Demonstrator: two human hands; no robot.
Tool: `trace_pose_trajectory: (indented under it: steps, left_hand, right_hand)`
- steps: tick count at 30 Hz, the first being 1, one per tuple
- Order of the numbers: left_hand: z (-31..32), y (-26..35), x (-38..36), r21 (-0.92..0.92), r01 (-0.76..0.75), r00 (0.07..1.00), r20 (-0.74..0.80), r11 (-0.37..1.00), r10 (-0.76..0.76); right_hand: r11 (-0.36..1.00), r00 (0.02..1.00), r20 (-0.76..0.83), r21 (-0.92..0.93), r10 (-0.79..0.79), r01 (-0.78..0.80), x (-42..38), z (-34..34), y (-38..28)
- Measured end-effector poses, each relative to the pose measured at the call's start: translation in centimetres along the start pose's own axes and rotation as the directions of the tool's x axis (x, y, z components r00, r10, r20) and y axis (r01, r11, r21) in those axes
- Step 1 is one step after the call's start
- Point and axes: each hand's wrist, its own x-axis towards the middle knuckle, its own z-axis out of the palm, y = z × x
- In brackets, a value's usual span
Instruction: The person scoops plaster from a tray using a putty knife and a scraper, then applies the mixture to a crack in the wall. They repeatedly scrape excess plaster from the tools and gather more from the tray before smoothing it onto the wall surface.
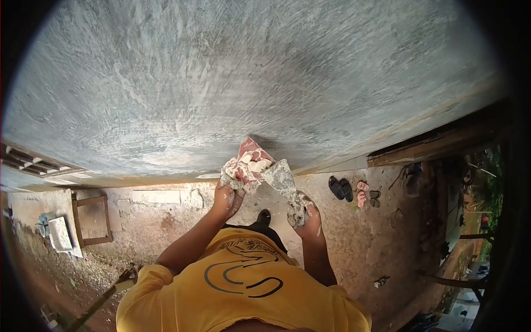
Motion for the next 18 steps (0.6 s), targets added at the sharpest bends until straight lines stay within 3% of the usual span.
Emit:
trace_pose_trajectory:
  steps: [2,3,4,6,8,10,12,13,14,15,16,17,18]
  left_hand:
    - [1.1,-2.0,-0.4,-0.024,-0.03,0.999,-0.043,0.999,0.029]
    - [2.2,-3.1,-0.8,-0.044,-0.038,0.996,-0.08,0.998,0.035]
    - [3.0,-4.2,-1.1,-0.049,-0.054,0.995,-0.09,0.997,0.049]
    - [4.6,-6.1,-1.4,0.036,-0.101,0.988,-0.111,0.994,0.104]
    - [6.2,-7.7,-1.6,-0.002,-0.154,0.986,-0.06,0.988,0.153]
    - [5.9,-9.4,-1.2,-0.066,-0.179,0.983,-0.062,0.982,0.175]
    - [6.5,-11.1,-1.3,-0.024,-0.207,0.975,-0.092,0.978,0.204]
    - [6.9,-11.7,-1.5,0.019,-0.226,0.967,-0.118,0.974,0.227]
    - [6.9,-12.2,-1.7,0.02,-0.231,0.965,-0.125,0.973,0.232]
    - [7.1,-12.5,-1.9,0.038,-0.237,0.964,-0.117,0.971,0.24]
    - [7.3,-12.5,-1.8,0.055,-0.245,0.963,-0.104,0.968,0.249]
    - [7.6,-12.6,-1.9,0.081,-0.245,0.956,-0.144,0.966,0.255]
    - [7.4,-12.6,-2.1,0.082,-0.248,0.955,-0.146,0.965,0.258]
  right_hand:
    - [1.0,0.962,0.273,-0.017,0.016,-0.011,0.9,-2.3,-1.8]
    - [0.986,0.969,0.237,-0.164,0.065,-0.026,0.8,-2.3,-3.0]
    - [0.984,0.967,0.243,-0.174,0.082,-0.039,1.1,-3.8,-3.7]
    - [0.843,0.958,0.282,-0.5,-0.058,0.199,2.1,-6.0,-4.9]
    - [0.889,0.962,0.273,-0.439,-0.002,0.127,1.5,-6.6,-7.2]
    - [0.985,0.982,0.154,-0.151,0.108,-0.085,0.8,-6.9,-9.2]
    - [0.972,0.975,0.198,-0.228,0.099,-0.052,-0.5,-6.4,-10.8]
    - [0.835,0.977,0.198,-0.523,-0.076,0.171,-1.4,-5.4,-11.3]
    - [0.564,0.938,0.256,-0.75,-0.236,0.346,-1.9,-4.9,-11.4]
    - [0.332,0.812,0.474,-0.747,-0.341,0.576,-1.7,-4.9,-11.2]
    - [0.334,0.81,0.48,-0.744,-0.337,0.579,-1.8,-4.8,-11.4]
    - [-0.041,0.713,0.627,-0.759,-0.314,0.65,-2.1,-4.6,-11.6]
    - [-0.406,0.622,0.749,-0.654,-0.229,0.639,-2.6,-4.0,-11.6]
